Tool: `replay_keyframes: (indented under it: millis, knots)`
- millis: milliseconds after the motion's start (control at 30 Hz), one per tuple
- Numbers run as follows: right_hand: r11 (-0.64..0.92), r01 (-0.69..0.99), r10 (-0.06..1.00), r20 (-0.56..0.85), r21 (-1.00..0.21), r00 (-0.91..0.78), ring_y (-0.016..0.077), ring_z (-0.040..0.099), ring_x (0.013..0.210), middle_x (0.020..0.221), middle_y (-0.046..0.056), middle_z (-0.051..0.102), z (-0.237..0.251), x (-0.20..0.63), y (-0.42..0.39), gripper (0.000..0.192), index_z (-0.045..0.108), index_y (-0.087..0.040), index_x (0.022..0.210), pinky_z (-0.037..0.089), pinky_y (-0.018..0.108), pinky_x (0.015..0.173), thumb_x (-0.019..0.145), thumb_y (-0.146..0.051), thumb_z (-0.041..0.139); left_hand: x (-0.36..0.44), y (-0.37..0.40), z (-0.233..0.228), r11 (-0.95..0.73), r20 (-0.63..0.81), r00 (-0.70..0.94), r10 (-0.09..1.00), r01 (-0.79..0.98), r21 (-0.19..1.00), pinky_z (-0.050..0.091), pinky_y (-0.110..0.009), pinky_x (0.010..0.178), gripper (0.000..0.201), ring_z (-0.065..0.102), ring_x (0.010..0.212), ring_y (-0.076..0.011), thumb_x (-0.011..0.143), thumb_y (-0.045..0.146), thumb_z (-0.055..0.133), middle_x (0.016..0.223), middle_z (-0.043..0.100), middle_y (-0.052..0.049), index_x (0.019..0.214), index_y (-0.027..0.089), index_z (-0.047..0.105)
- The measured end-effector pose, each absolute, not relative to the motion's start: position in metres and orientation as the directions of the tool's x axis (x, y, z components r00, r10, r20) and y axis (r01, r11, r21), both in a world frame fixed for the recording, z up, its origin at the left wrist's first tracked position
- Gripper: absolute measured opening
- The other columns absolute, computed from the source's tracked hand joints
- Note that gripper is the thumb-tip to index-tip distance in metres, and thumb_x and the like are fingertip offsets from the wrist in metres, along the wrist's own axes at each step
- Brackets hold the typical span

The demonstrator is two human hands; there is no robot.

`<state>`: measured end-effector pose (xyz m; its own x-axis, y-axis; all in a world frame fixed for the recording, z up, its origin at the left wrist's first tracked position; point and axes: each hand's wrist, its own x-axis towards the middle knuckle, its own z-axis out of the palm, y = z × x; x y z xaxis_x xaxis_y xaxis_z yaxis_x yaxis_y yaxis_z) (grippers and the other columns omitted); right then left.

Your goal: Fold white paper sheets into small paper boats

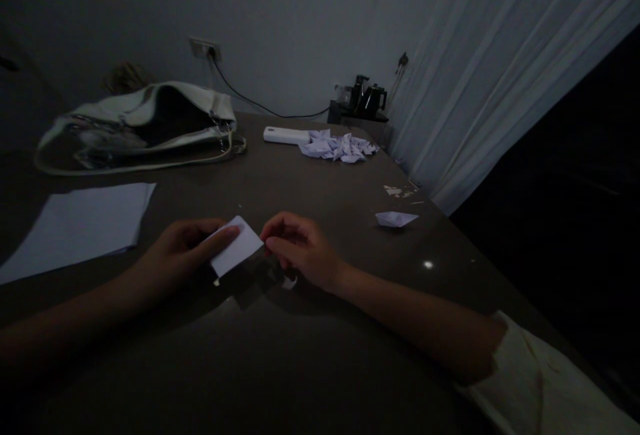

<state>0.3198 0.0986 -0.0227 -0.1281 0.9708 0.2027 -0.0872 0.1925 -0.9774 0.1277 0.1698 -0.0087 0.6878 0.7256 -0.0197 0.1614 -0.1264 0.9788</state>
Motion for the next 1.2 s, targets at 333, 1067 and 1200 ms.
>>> replay_keyframes:
  millis: [333, 1067, 1200]
  knots:
    - [0.289, 0.054, 0.953, 0.282, -0.956, -0.111, 0.0081, 0.058, 0.067, 0.082, 0.000, 0.064, -0.020, 0.319, 0.094, 0.019, 0.063, -0.019, 0.094, 0.045, 0.018, 0.055, 0.077, -0.024, 0.070, 0.128, 0.172, -0.011, 0.085, -0.100, 0.711, 0.696, 0.057, 0.995, 0.040, -0.014, 0.040, 0.031, 0.052, 0.045, -0.0075, 0.076, 0.046, 0.069, 0.056, 0.061, 0.002, 0.074, 0.015, 0.067]
    - [0.703, 0.513, 0.637, 0.756, -0.492, -0.149, 0.0062, 0.051, 0.053, 0.067, 0.000, 0.063, -0.017, 0.312, 0.081, 0.007, 0.066, -0.015, 0.079, 0.040, 0.017, 0.046, 0.079, -0.020, 0.071, 0.128, 0.169, -0.004, -0.099, -0.105, 0.767, 0.633, 0.215, 0.972, 0.034, -0.016, 0.037, 0.039, 0.049, 0.044, -0.0096, 0.079, 0.053, 0.059, 0.052, 0.058, 0.002, 0.068, 0.016, 0.063]
    - [0.710, 0.509, 0.640, 0.748, -0.486, -0.178, 0.0068, 0.050, 0.054, 0.069, 0.001, 0.064, -0.018, 0.313, 0.081, 0.006, 0.066, -0.016, 0.080, 0.041, 0.018, 0.047, 0.080, -0.021, 0.069, 0.127, 0.169, -0.005, -0.107, -0.094, 0.762, 0.641, 0.210, 0.972, 0.035, -0.016, 0.038, 0.039, 0.050, 0.046, -0.0098, 0.080, 0.052, 0.059, 0.055, 0.058, 0.001, 0.067, 0.016, 0.063]
